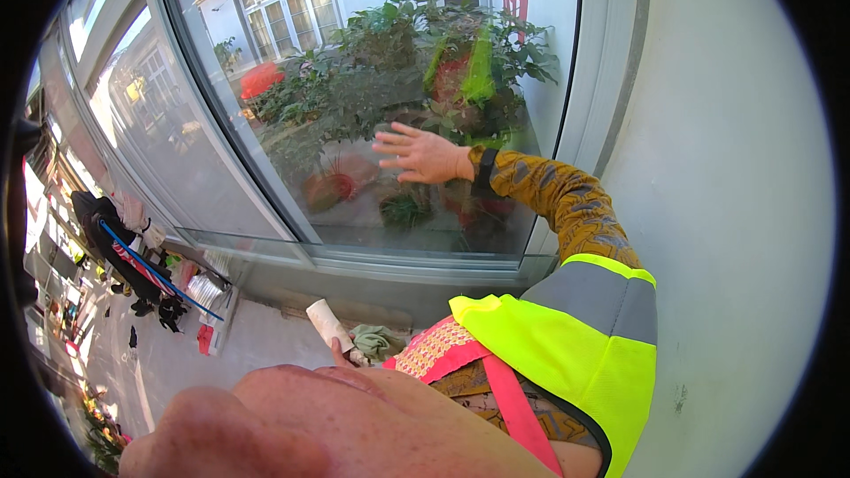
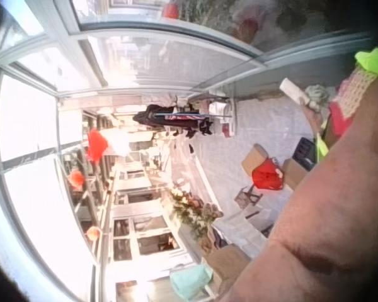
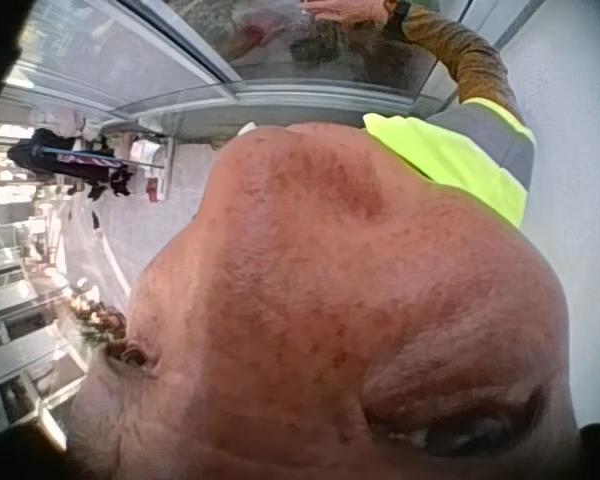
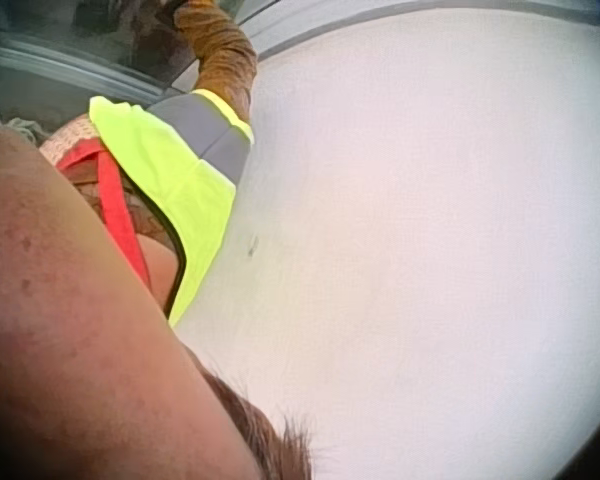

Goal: The person wipes a large glass window with a cloth, moving from the upper sections downward and across the surface. They hold a roll of paper towels in the other hand and occasionally switch hands while continuing to wipe different areas of the window.

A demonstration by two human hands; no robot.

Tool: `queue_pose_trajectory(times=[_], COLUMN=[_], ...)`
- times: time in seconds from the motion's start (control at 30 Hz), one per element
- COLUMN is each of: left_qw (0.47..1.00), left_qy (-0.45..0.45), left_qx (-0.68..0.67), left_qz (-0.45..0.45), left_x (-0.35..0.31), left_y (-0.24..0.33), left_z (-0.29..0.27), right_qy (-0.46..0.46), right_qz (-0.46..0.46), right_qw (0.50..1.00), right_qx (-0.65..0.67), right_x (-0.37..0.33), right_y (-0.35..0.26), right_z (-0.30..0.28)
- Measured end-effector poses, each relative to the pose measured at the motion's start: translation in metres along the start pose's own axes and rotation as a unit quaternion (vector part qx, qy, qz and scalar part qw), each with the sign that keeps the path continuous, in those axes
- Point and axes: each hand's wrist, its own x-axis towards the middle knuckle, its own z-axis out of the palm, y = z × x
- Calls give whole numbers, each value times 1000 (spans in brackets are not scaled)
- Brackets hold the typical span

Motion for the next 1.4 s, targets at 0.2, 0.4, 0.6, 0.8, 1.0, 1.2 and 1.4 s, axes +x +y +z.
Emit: queue_pose_trajectory(times=[0.2,0.4,0.6,0.8,1.0,1.2,1.4], left_qw=[999,996,997,996,990,976,954], left_qy=[29,37,30,73,124,196,275], left_qx=[-12,-32,1,4,-23,-28,-26], left_qz=[36,75,76,44,60,94,113], left_x=[-9,-26,-31,-48,-71,-100,-135], left_y=[-1,-9,-3,-6,-17,-27,-41], left_z=[0,0,12,21,9,10,22], right_qy=[326,328,299,170,-26,-128,-258], right_qz=[297,337,244,108,21,-138,-244], right_qw=[791,724,807,913,916,926,846], right_qx=[-425,-504,-448,-354,-399,-328,-399], right_x=[33,49,126,189,201,177,124], right_y=[143,175,160,119,57,-1,-54], right_z=[-264,-279,-233,-146,-11,154,315])
